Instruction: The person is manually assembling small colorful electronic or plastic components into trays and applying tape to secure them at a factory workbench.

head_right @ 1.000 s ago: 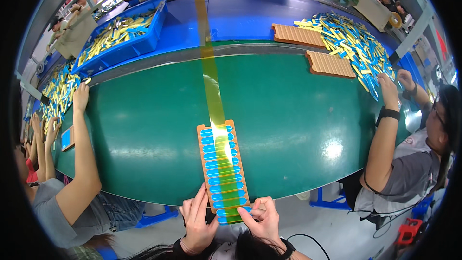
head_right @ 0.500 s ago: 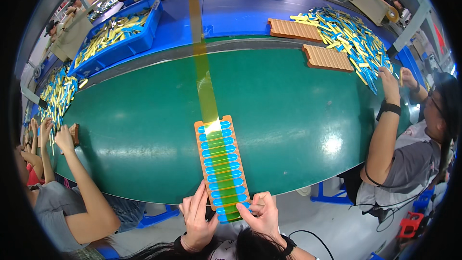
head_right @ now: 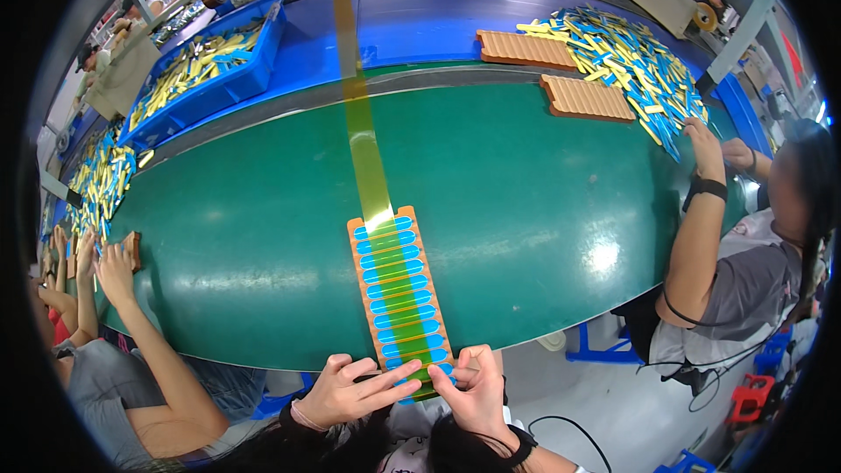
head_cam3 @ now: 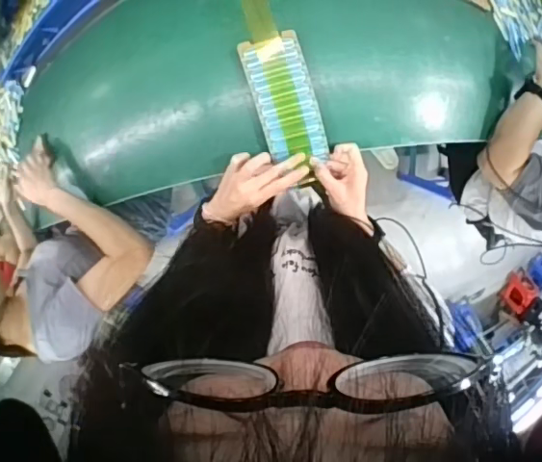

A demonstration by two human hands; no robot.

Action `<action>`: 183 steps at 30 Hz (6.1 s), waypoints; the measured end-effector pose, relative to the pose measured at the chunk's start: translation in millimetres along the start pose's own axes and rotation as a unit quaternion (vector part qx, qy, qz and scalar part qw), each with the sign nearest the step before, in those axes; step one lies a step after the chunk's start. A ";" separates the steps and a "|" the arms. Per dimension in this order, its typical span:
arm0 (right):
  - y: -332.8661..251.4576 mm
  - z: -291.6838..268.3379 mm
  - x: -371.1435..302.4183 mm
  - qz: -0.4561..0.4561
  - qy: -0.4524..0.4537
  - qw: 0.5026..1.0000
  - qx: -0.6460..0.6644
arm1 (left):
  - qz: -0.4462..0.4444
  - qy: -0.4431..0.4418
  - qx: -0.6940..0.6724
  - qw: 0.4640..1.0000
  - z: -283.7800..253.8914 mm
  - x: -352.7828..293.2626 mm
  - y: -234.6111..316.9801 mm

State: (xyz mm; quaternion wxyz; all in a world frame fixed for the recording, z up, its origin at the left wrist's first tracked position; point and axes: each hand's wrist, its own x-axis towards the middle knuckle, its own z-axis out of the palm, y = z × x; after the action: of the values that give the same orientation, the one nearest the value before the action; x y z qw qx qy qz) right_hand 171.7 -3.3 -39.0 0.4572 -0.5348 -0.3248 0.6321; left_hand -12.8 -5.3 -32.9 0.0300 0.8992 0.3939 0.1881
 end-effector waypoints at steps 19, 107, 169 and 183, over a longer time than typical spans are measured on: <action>-72.1 18.8 21.6 -0.193 -0.179 0.856 -0.445 | 0.072 0.018 0.124 0.989 -15.4 5.2 7.2; -112.6 -111.9 66.9 -0.300 0.070 0.852 -0.422 | -0.056 -0.089 0.238 0.965 -75.5 55.5 -161.3; -99.3 76.7 77.3 -0.158 -0.278 0.945 -0.068 | -0.276 0.219 -0.667 0.657 -70.6 64.8 -48.6; 7.3 -40.4 20.2 -0.041 -0.313 0.945 -0.081 | -0.389 0.195 -0.386 0.813 -21.3 13.1 32.9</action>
State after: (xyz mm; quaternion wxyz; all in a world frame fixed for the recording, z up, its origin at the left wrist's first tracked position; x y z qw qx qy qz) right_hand 209.2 9.6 -61.9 0.3131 -0.3319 -0.5233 0.7197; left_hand 10.4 -20.5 -2.4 0.3680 0.5299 0.6038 0.4682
